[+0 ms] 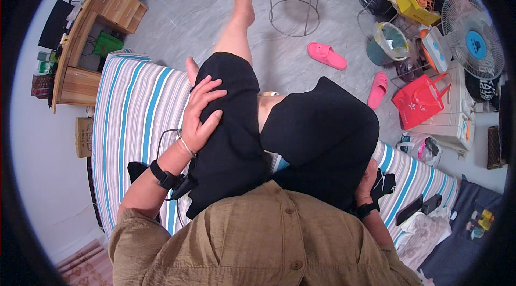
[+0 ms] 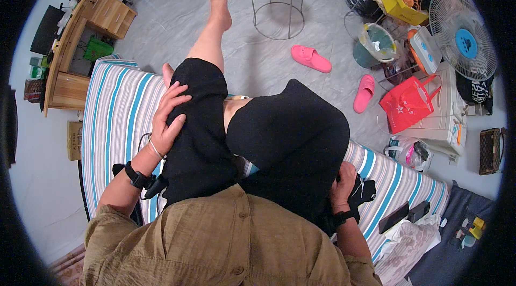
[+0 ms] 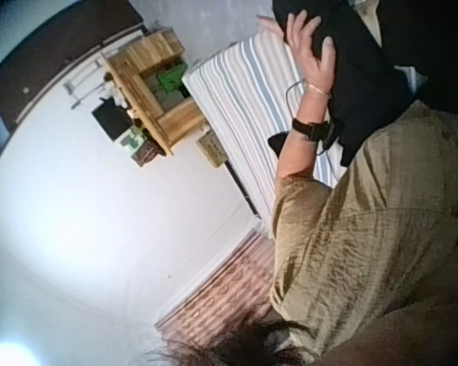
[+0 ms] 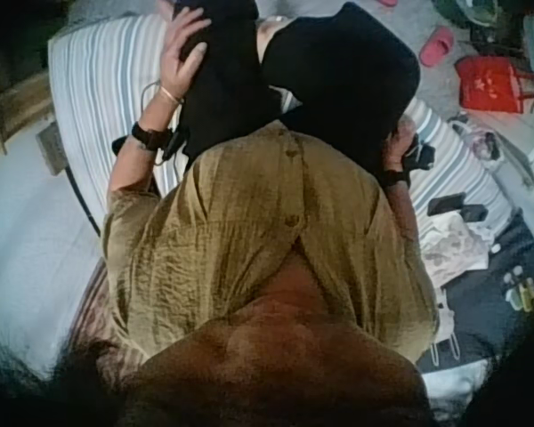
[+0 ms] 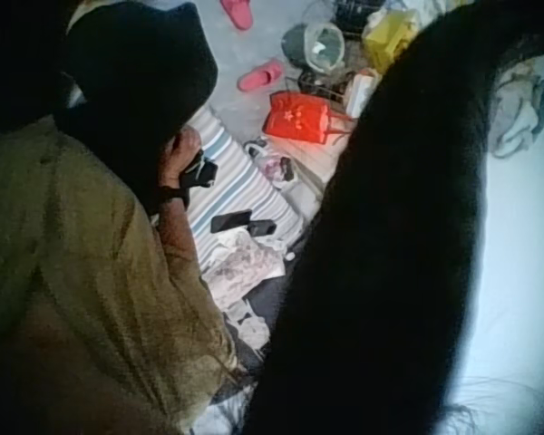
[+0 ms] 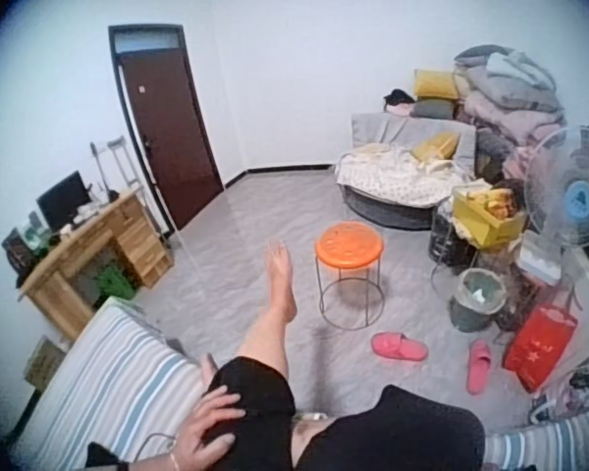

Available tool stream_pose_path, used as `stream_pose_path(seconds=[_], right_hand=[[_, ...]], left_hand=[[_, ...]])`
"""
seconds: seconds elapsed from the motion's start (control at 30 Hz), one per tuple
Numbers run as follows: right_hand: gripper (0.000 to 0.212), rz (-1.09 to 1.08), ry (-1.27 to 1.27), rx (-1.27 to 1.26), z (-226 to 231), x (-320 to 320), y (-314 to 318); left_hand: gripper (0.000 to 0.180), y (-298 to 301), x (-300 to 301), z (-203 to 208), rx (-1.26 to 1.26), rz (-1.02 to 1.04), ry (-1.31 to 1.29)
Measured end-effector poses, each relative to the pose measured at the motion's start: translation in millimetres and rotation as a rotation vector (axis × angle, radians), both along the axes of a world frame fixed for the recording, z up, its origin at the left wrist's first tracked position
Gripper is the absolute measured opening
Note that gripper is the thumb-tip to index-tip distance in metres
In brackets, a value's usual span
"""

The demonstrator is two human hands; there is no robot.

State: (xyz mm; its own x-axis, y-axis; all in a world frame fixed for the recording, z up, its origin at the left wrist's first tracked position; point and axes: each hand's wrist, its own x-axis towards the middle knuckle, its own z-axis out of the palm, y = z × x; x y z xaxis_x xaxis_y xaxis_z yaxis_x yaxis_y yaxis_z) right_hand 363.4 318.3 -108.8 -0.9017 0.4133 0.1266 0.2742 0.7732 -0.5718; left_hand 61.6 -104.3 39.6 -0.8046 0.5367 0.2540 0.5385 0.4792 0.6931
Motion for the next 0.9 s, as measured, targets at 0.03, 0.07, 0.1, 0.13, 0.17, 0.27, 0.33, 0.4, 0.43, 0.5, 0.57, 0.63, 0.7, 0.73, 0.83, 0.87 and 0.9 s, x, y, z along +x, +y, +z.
stream_pose_path(seconds=[0.03,0.07,0.1,0.13,0.17,0.27,0.33,0.4,0.43,0.5,0.57,0.63,0.7,0.73,0.83,0.87,0.9], right_hand=[[0.023,-0.001,0.001,0.0,-1,1,0],[0.023,-0.002,0.011,0.002,0,1,-1],[0.024,-0.003,0.02,0.003,1,1,-1],[0.024,-0.004,0.021,0.004,0,1,-1],[0.024,0.001,0.031,0.001,-1,1,-1],[0.024,0.014,0.043,0.001,1,1,0],[0.024,0.023,0.044,0.002,1,0,-1],[0.024,0.03,0.067,0.038,-2,0,0],[0.024,0.028,0.066,0.037,-3,1,1],[0.024,0.016,0.043,0.043,-5,1,2],[0.023,0.002,0.037,0.023,-3,0,1],[0.022,-0.011,0.032,0.001,1,-2,-1],[0.02,-0.013,0.002,-0.015,3,-4,-2],[0.02,-0.015,0.002,-0.017,4,-4,-2],[0.018,-0.008,0.024,-0.01,4,-5,-1],[0.018,0.004,0.038,-0.005,4,-5,0],[0.018,0.015,0.053,0.0,5,-6,0]], left_hand=[[0.037,0,-1,0,0.007,-0.009,-0.016],[0.037,1,-3,0,0.014,-0.018,-0.032],[0.037,1,-5,0,0.015,-0.02,-0.031],[0.037,2,-6,0,0.025,-0.023,-0.048],[0.037,2,-8,0,0.036,-0.026,-0.066],[0.036,3,-13,-1,0.05,-0.041,-0.069],[0.036,5,-16,0,0.056,-0.044,-0.089],[0.036,7,-19,1,0.062,-0.048,-0.108],[0.036,8,-20,1,0.07,-0.056,-0.123],[0.036,10,-24,1,0.077,-0.066,-0.138],[0.035,11,-27,3,0.073,-0.072,-0.17],[0.037,11,-29,3,0.053,-0.084,-0.175],[0.039,10,-31,4,0.032,-0.098,-0.179],[0.038,10,-32,4,0.035,-0.097,-0.192],[0.038,14,-35,8,0.026,-0.105,-0.211],[0.038,15,-36,10,0.015,-0.11,-0.218],[0.038,17,-37,9,0.013,-0.112,-0.218]])
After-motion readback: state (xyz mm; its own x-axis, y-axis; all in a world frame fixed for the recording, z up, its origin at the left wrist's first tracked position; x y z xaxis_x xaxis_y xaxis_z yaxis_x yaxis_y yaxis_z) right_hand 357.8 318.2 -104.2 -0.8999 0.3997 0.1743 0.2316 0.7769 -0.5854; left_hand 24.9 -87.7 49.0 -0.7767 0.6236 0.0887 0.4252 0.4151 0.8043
